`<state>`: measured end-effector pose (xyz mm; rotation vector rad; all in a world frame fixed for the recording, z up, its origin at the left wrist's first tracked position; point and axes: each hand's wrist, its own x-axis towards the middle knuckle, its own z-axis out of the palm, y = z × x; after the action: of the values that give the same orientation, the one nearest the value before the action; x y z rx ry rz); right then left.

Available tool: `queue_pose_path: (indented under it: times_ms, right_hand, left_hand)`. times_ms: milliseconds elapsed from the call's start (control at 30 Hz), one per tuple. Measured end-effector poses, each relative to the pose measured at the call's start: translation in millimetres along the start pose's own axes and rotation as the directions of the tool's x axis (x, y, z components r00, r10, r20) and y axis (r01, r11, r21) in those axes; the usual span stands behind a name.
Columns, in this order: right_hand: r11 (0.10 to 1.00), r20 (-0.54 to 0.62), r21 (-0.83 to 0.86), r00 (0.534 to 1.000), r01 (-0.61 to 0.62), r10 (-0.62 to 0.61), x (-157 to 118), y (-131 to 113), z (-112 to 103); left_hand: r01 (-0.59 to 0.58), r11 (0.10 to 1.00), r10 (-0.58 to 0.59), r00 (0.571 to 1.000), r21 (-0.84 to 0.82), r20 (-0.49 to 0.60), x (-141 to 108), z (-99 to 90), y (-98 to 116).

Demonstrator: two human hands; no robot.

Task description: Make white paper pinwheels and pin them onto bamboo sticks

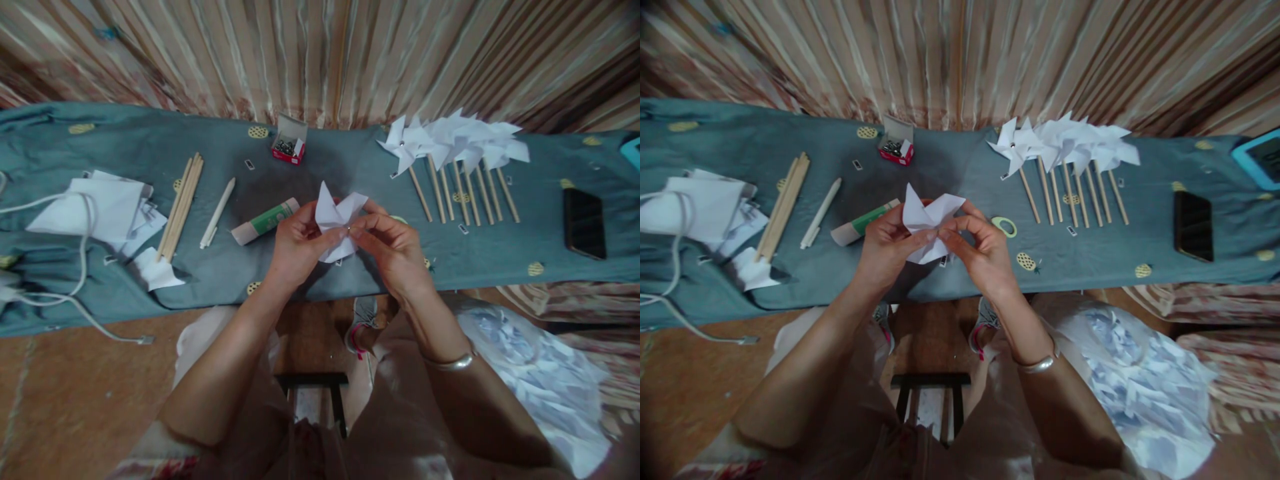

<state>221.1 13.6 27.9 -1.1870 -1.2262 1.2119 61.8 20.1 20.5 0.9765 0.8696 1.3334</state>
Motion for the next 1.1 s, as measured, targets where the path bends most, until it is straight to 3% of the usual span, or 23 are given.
queue_pose_path:
  times_ms: [233, 400, 633, 1100]
  right_hand:
    - [0.998, -0.018, 0.064, 1.000, 0.022, -0.021, 1, 0, 4]
    - [0.993, -0.136, 0.114, 0.991, 0.011, 0.005, 5, -3, -1]
    - [0.951, 0.116, 0.210, 0.972, -0.226, 0.206, 3, -12, -1]
    - [0.971, 0.066, 0.167, 0.985, -0.171, 0.162, 4, -9, 0]
  left_hand:
    - [0.017, 1.000, -0.017, 1.000, -0.017, -0.021, 2, -1.0, -1]
    - [0.077, 0.995, -0.082, 0.994, -0.062, -0.078, 4, -0.5, 1]
    - [0.126, 0.991, -0.127, 0.991, -0.037, -0.032, 2, -1.1, -4]
    - [0.147, 0.989, -0.146, 0.988, 0.005, -0.052, -1, -0.1, -2]
